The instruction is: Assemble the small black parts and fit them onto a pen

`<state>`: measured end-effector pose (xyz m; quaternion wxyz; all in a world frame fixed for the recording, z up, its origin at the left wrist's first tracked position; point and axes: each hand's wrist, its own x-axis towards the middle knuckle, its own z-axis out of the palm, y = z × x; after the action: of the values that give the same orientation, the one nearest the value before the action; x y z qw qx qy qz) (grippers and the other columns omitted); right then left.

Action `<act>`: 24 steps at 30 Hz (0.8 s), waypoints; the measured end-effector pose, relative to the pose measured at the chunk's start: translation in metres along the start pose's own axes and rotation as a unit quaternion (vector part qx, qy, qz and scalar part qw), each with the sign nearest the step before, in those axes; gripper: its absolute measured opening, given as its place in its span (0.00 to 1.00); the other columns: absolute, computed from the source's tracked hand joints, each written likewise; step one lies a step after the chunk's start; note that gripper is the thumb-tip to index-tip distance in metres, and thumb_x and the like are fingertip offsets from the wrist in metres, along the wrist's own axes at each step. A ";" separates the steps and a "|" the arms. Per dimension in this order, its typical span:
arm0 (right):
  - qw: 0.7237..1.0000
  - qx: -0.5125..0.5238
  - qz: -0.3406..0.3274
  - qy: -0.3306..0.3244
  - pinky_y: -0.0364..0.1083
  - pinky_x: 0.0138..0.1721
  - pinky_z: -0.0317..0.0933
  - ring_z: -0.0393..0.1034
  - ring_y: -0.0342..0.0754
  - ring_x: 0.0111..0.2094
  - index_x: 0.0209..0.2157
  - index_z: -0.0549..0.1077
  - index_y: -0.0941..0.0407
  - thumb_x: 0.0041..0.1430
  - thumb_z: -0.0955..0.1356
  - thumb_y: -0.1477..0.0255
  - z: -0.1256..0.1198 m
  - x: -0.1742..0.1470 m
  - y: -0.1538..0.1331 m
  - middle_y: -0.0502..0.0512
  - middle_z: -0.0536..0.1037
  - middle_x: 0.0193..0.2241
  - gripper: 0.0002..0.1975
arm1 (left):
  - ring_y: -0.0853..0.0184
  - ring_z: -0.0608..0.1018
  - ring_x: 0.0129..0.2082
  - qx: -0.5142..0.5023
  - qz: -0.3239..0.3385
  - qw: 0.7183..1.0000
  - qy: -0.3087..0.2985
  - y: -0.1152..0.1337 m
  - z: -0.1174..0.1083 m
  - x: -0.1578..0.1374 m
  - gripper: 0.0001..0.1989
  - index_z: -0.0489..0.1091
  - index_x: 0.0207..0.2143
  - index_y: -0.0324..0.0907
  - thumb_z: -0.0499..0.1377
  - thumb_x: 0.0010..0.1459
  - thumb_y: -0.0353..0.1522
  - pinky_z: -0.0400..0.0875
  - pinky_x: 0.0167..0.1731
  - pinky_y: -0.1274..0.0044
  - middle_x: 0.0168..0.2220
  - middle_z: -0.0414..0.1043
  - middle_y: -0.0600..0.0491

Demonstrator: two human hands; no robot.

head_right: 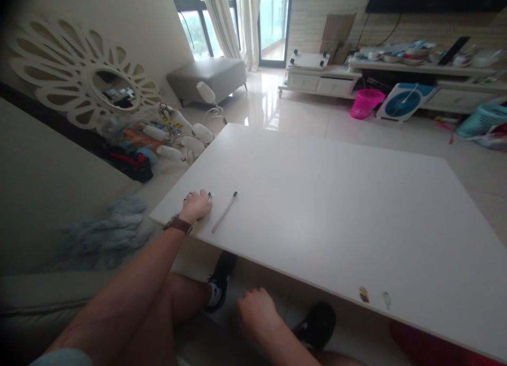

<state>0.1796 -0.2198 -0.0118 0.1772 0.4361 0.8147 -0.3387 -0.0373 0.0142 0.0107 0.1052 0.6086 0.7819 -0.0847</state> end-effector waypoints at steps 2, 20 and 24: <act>1.000 -0.002 -0.001 0.002 0.58 0.52 0.68 0.75 0.61 0.46 0.43 0.78 0.60 0.59 0.69 0.73 0.000 0.000 0.000 0.64 0.80 0.42 0.11 | 0.44 0.69 0.58 -0.007 -0.026 0.999 -0.021 -0.002 0.001 0.002 0.21 0.61 0.55 0.30 0.45 0.61 0.29 0.66 0.52 0.60 0.55 0.64 0.26; 1.000 0.004 -0.003 0.005 0.58 0.51 0.68 0.75 0.60 0.47 0.42 0.78 0.60 0.59 0.69 0.72 0.000 -0.002 0.000 0.63 0.80 0.42 0.11 | 0.43 0.67 0.56 0.003 -0.030 0.998 -0.058 -0.014 0.030 0.025 0.26 0.60 0.59 0.33 0.50 0.57 0.28 0.66 0.50 0.59 0.59 0.54 0.28; 1.000 0.006 0.000 0.005 0.58 0.51 0.68 0.75 0.60 0.47 0.42 0.78 0.60 0.59 0.69 0.72 0.001 -0.001 0.000 0.64 0.80 0.42 0.11 | 0.43 0.66 0.58 0.012 -0.011 0.998 -0.057 -0.014 0.028 0.023 0.24 0.63 0.56 0.33 0.49 0.57 0.27 0.66 0.51 0.59 0.59 0.56 0.30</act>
<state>0.1799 -0.2211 -0.0118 0.1704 0.4391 0.8133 -0.3417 -0.0544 0.0253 -0.0228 0.1418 0.5951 0.7803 -0.1299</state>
